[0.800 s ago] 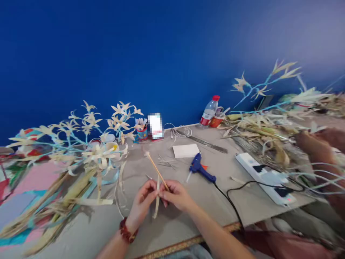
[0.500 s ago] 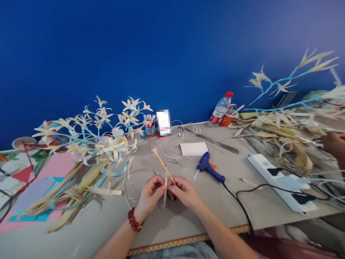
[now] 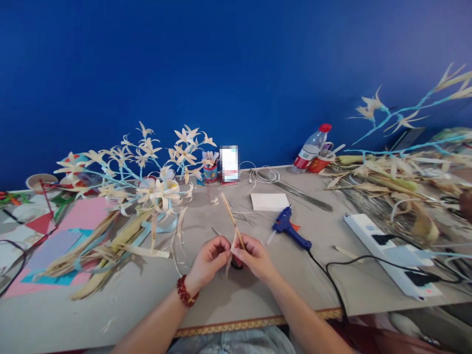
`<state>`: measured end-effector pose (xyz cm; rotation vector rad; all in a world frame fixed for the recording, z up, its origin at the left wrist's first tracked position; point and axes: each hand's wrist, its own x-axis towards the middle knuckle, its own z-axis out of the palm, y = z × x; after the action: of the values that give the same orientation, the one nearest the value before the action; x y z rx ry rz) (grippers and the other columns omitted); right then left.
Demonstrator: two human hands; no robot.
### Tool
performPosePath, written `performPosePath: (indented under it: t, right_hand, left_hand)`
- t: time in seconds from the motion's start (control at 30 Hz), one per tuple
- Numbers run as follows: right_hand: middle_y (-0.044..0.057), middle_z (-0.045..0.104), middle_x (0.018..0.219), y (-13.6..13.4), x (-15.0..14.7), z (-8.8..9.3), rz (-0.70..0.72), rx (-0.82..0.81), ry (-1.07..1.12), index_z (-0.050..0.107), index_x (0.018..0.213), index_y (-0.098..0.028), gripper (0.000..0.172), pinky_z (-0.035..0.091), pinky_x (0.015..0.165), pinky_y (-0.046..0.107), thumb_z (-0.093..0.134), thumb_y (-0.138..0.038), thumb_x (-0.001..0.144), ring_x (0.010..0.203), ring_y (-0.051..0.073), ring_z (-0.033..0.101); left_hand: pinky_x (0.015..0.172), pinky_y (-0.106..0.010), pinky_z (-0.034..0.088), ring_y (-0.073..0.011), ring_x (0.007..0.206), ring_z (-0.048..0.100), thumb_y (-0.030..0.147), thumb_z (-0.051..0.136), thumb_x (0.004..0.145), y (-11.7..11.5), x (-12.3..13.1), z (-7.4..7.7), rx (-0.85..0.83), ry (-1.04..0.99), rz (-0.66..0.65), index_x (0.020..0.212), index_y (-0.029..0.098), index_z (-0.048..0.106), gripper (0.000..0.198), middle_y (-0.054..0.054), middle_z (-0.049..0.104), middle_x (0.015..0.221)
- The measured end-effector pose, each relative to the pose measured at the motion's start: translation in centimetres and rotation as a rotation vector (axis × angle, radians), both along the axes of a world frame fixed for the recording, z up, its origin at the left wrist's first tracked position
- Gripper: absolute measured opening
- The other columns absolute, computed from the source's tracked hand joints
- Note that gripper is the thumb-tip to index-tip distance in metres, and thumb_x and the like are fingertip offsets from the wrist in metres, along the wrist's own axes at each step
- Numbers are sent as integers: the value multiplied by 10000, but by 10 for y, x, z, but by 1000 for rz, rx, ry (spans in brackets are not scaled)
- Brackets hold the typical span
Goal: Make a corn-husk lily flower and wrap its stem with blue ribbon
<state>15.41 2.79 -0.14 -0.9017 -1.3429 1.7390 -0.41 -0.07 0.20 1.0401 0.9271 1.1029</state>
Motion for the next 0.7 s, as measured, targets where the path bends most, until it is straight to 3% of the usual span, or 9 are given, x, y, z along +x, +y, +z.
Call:
performPosePath:
  t: [0.23,0.33,0.53,0.63,0.7]
  right_hand:
    - [-57,507,500,0,1,1,-59,-12,23,535,711,-177,187,294,429,194,613,-329,787,431,72,409]
    - [-71,478,467,2,4,1,-187,-22,69,511,688,-181,202,251,403,181,618,-317,792,405,58,358]
    - [-93,411,474,10,11,3,-406,-123,247,487,700,-194,246,164,352,150,670,-348,759,380,41,279]
    - [-86,437,502,11,12,4,-402,-162,250,504,775,-207,270,147,342,152,665,-424,767,378,49,271]
    - [-80,463,516,10,10,2,-314,-156,189,518,833,-211,317,142,337,168,597,-517,807,364,51,240]
  left_hand:
    - [622,-241,414,-126,645,538,348,647,812,-1,0,3,-47,7,-39,798,165,561,203,-9,601,701]
    - [594,-234,403,-111,594,514,354,628,830,-1,0,2,-59,39,-59,769,162,562,212,-1,589,653]
    - [615,-228,412,-106,615,523,356,649,814,3,-1,1,-53,75,18,796,165,591,201,11,583,662]
    - [585,-221,402,-100,590,508,367,663,798,3,-1,2,-46,112,51,795,162,603,214,16,573,649]
    - [547,-214,380,-93,556,480,376,670,789,3,-1,1,-40,143,96,791,161,604,225,25,554,626]
